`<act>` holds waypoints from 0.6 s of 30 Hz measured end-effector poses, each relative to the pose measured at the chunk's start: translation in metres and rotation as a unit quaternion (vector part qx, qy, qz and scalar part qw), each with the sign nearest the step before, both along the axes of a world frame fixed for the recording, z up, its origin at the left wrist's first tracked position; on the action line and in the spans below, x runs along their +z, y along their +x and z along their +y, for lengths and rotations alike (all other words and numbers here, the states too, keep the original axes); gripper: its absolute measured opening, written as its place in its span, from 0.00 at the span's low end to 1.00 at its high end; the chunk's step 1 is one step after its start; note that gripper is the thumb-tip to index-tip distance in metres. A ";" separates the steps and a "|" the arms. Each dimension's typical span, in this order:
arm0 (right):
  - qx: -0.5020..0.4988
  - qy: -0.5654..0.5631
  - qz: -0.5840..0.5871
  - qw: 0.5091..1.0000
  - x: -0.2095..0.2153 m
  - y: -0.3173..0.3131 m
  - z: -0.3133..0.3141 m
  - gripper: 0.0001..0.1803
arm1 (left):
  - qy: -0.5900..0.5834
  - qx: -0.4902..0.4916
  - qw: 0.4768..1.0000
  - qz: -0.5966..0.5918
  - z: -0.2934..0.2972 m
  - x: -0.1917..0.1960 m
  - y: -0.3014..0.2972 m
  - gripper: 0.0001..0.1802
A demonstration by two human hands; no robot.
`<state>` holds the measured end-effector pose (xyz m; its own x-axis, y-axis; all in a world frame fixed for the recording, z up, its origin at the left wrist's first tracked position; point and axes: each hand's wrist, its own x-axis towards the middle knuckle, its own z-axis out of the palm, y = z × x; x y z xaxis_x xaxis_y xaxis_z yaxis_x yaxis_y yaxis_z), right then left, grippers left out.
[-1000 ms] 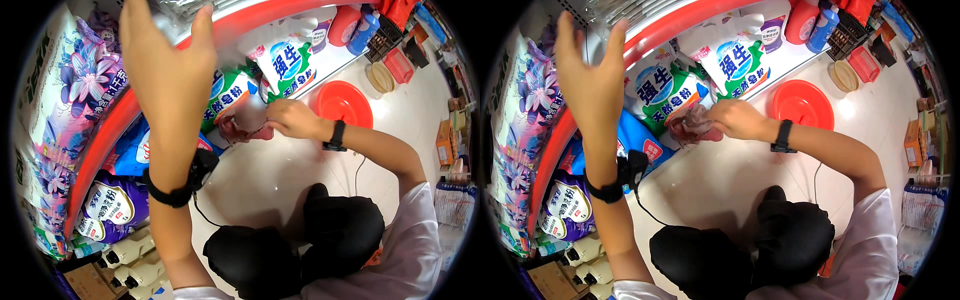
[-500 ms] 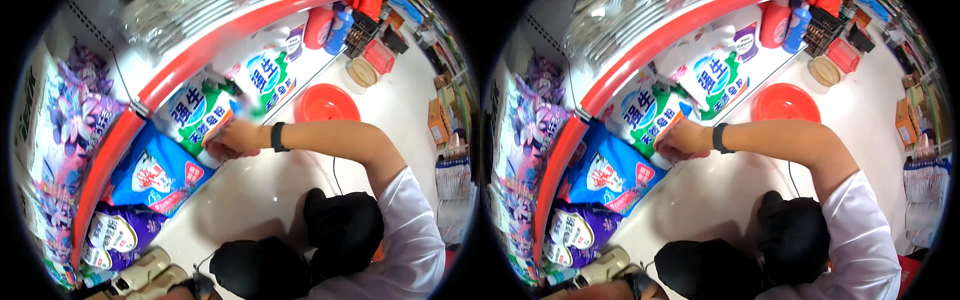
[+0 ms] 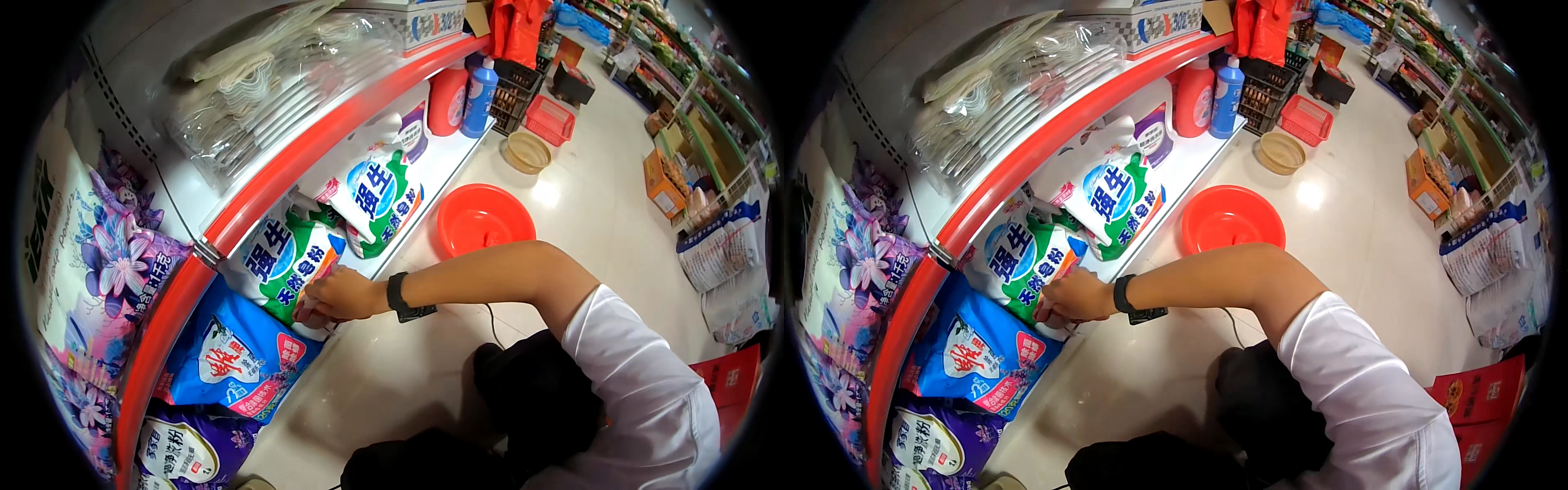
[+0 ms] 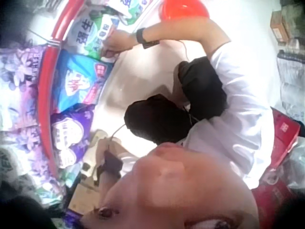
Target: The person wipes grocery store shelves with a cloth and organizes various packaged items, including bags of laundry detergent, plastic bags, and boxed snacks.
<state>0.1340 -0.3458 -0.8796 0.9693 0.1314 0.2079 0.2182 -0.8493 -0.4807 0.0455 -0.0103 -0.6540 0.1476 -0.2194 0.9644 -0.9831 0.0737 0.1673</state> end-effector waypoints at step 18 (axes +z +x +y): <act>-0.004 -0.047 0.053 0.997 0.013 0.006 -0.014 0.12 | 0.691 0.108 0.578 0.421 0.149 0.005 -0.019 0.13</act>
